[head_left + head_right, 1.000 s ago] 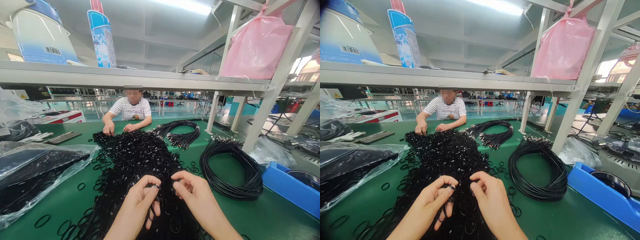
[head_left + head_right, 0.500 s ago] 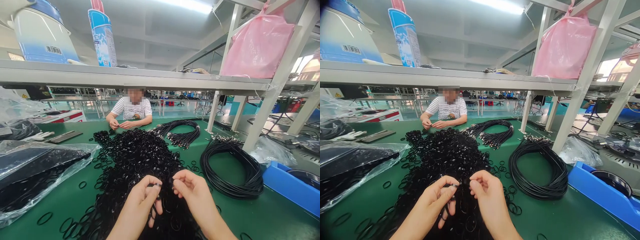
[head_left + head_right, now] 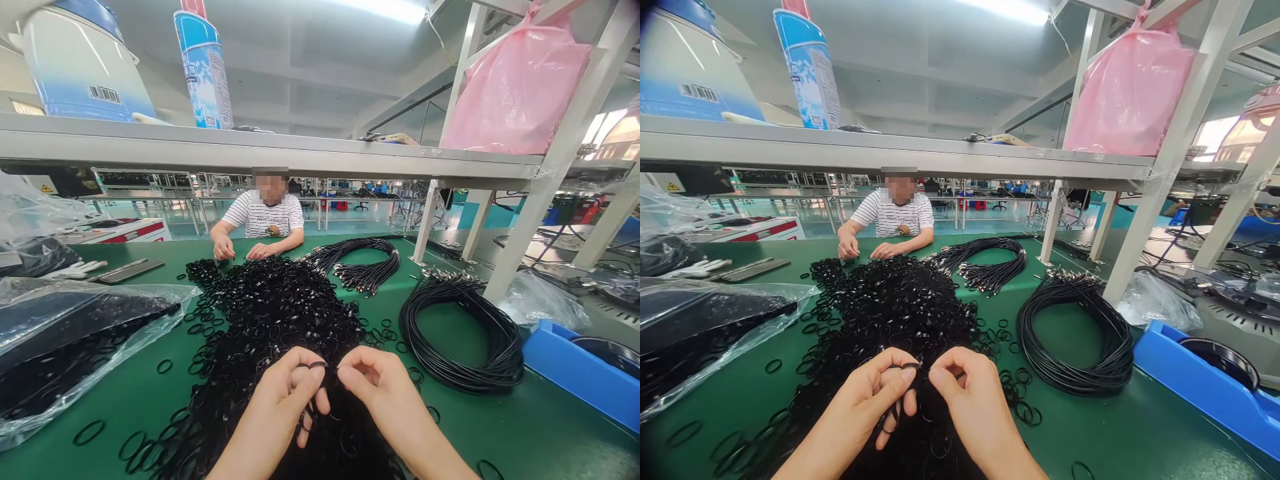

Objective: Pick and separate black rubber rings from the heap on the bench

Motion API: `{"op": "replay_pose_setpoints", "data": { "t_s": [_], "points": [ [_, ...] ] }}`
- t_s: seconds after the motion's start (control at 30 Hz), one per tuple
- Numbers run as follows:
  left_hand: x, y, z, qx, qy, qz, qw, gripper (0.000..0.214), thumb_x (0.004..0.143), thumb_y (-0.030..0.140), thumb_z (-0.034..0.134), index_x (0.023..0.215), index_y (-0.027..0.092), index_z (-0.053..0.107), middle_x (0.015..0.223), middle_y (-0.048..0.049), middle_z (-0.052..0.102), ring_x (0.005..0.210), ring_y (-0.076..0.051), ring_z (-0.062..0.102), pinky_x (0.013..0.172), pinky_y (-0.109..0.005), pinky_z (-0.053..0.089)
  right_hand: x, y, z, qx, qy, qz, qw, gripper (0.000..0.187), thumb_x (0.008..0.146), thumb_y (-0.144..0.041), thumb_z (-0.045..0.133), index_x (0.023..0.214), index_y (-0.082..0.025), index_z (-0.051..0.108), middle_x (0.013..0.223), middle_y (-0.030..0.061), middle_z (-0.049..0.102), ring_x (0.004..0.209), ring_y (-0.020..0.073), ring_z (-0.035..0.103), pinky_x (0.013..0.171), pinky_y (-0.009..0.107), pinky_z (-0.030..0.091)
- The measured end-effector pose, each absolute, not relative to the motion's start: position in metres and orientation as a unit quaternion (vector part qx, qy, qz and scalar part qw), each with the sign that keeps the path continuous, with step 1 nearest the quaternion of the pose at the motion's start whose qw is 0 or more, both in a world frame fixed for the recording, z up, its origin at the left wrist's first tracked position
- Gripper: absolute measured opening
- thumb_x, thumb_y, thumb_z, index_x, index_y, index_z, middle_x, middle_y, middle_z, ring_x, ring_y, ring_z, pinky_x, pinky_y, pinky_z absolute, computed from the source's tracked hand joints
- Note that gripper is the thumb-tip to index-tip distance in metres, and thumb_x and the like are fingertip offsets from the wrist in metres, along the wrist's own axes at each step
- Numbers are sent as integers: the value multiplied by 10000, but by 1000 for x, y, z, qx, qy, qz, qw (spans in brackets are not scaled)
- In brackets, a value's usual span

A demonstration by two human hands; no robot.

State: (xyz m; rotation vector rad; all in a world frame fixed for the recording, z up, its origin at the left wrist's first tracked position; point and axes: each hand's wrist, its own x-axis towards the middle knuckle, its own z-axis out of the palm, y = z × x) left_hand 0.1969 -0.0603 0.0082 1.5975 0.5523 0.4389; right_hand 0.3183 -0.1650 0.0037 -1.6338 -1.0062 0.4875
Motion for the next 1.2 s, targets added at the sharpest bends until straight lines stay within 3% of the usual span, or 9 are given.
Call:
{"op": "replay_pose_setpoints", "data": {
  "t_s": [0.13,0.33,0.4,0.5,0.6,0.73,0.8,0.97,1.2],
  "points": [
    [196,-54,11,695,266,208,635,250,805,422,551,864,181,520,526,69,509,377,-57,404,324,-138,350,327,-166,6,-699,-403,170,565,186,856,-322,509,735,-196,572,692,-28,555,645,136,502,596,237,390],
    [193,-54,17,722,271,185,609,374,776,374,597,1095,226,467,690,61,552,341,-34,406,302,-145,354,322,-168,9,-714,-434,140,531,168,859,-299,517,759,-209,618,729,-25,616,655,135,523,602,234,401],
    [193,-58,19,731,270,169,604,358,768,373,609,1076,235,489,695,72,513,346,-35,416,297,-146,355,319,-168,9,-715,-438,145,525,163,853,-284,524,748,-209,624,726,-25,629,657,136,539,603,233,406],
    [192,-63,19,746,262,133,598,176,792,344,570,876,191,543,645,64,520,362,-38,420,315,-137,343,313,-168,11,-714,-448,154,516,151,837,-263,544,726,-212,633,728,-27,647,669,139,563,615,231,412],
    [192,-65,21,756,263,118,588,173,823,317,506,736,170,533,607,45,546,385,-41,413,342,-133,337,312,-168,11,-719,-445,136,516,152,828,-261,555,703,-217,628,719,-35,645,670,136,562,616,229,410],
    [191,-61,25,756,273,133,580,190,846,330,448,829,173,553,593,41,552,410,-59,413,365,-150,352,326,-166,5,-744,-419,95,512,163,849,-268,521,724,-218,612,712,-33,629,634,138,541,597,245,411],
    [190,-59,26,750,284,138,581,175,843,311,440,913,182,536,605,37,568,430,-71,425,371,-156,357,334,-165,-2,-758,-439,73,477,143,841,-187,504,787,-221,632,777,-18,648,693,155,562,644,267,423],
    [187,-59,26,735,294,123,598,238,805,214,425,1040,221,461,677,43,581,497,-92,462,402,-166,382,330,-168,-6,-734,-525,10,431,446,772,49,351,924,-246,649,1057,3,634,989,179,544,856,320,400],
    [187,-63,21,707,254,112,650,206,802,229,479,1007,237,495,701,61,523,457,-64,445,369,-144,340,299,-173,16,-667,-541,143,492,137,851,-152,528,842,-234,637,810,-36,641,738,123,583,674,223,435]
  ]
}}
